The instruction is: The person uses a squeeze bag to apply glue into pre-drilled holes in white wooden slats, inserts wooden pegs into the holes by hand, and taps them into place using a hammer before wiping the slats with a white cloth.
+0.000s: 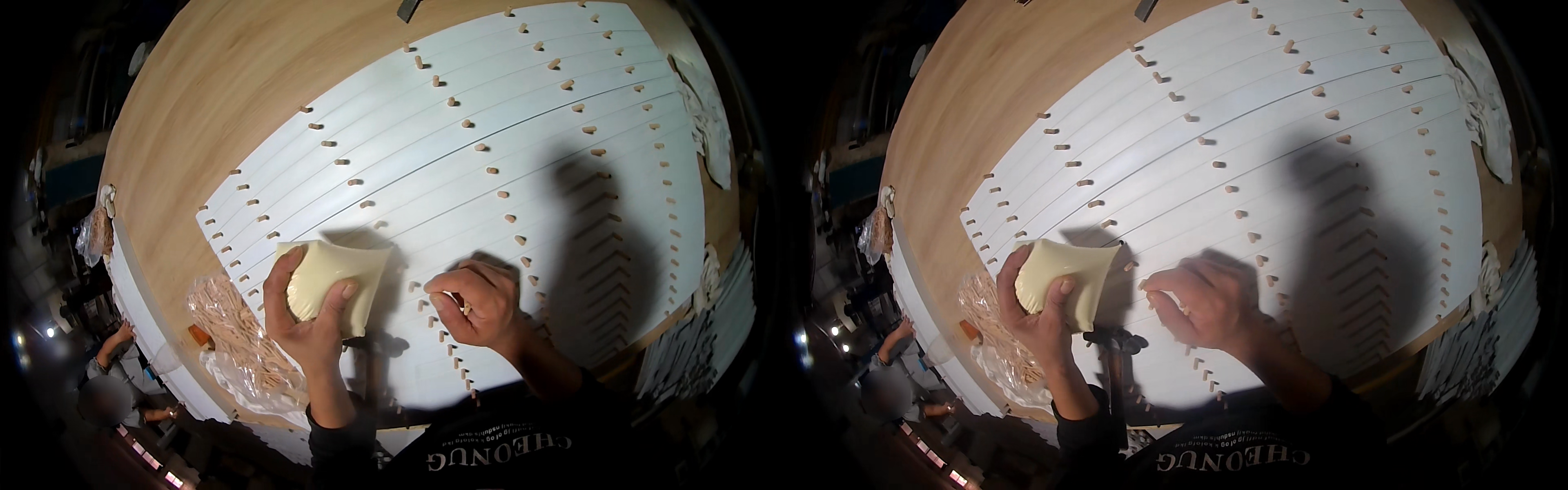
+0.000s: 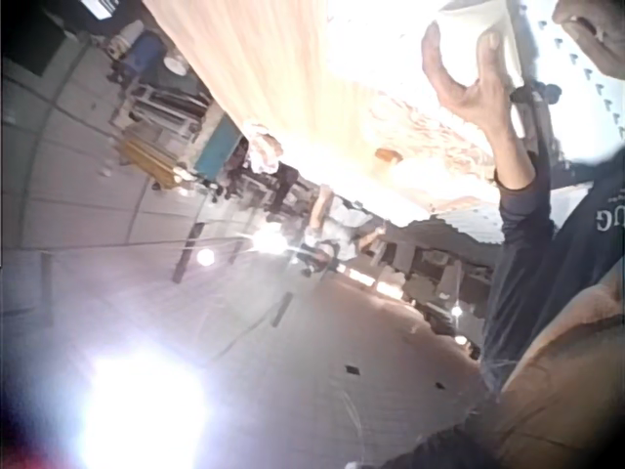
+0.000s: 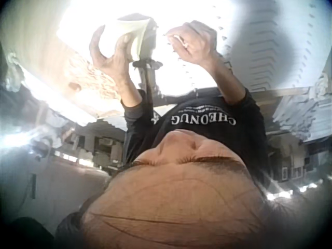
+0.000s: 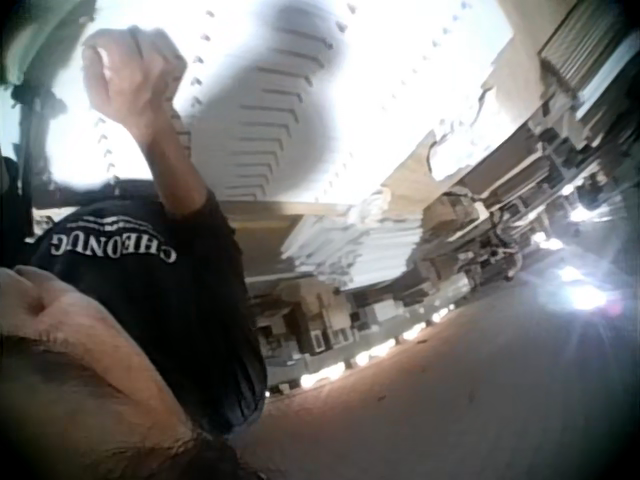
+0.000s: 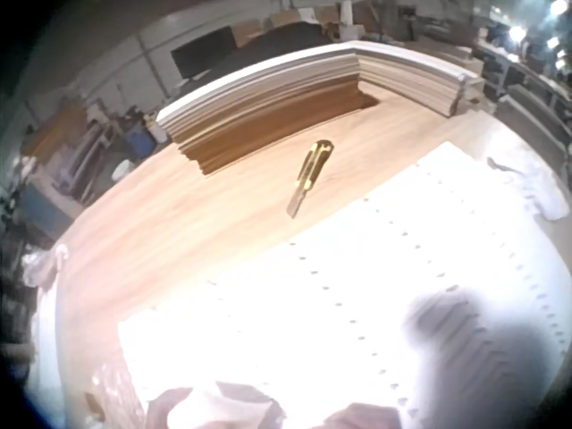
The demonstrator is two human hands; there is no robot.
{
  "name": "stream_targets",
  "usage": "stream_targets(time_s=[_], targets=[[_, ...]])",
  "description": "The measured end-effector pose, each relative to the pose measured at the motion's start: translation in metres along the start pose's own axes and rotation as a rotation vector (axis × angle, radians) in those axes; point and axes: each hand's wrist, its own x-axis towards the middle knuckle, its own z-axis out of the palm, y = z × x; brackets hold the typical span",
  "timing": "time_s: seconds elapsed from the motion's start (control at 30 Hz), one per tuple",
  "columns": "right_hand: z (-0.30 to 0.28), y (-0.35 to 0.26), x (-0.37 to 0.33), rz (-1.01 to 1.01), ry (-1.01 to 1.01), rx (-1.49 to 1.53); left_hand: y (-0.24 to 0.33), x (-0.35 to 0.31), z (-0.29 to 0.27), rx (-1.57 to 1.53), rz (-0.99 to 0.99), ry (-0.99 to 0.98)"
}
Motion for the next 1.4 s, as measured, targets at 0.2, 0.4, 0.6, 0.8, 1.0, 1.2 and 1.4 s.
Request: stream_targets(time_s=[0.2, 0.4, 0.6, 0.8, 1.0, 1.2, 1.4], targets=[[0.001, 0.0, -0.002, 0.01, 0.029, 0.041, 0.0, -0.002, 0.0, 0.066, 0.07, -0.002], [0.003, 0.008, -0.019, 0.084, 0.142, 0.286, 0.001, -0.002, -0.001, 0.062, 0.073, 0.002], [0.005, 0.006, -0.013, 0.067, 0.17, 0.227, 0.002, 0.002, 0.002, 0.083, 0.114, -0.01], [-0.003, 0.004, 0.0, -0.052, 0.075, 0.006, 0.002, 0.004, 0.007, 0.05, 0.106, -0.008], [-0.012, -0.008, -0.002, 0.053, 0.069, -0.019, -0.001, -0.005, 0.012, 0.19, 0.258, 0.005], [0.011, 0.001, -0.017, 0.151, 0.11, 0.038, 0.015, -0.039, -0.006, -0.476, -0.227, 0.426], [-0.006, -0.016, 0.017, 0.21, -0.076, -0.107, -0.012, -0.114, -0.06, -0.414, 0.42, 0.099]])
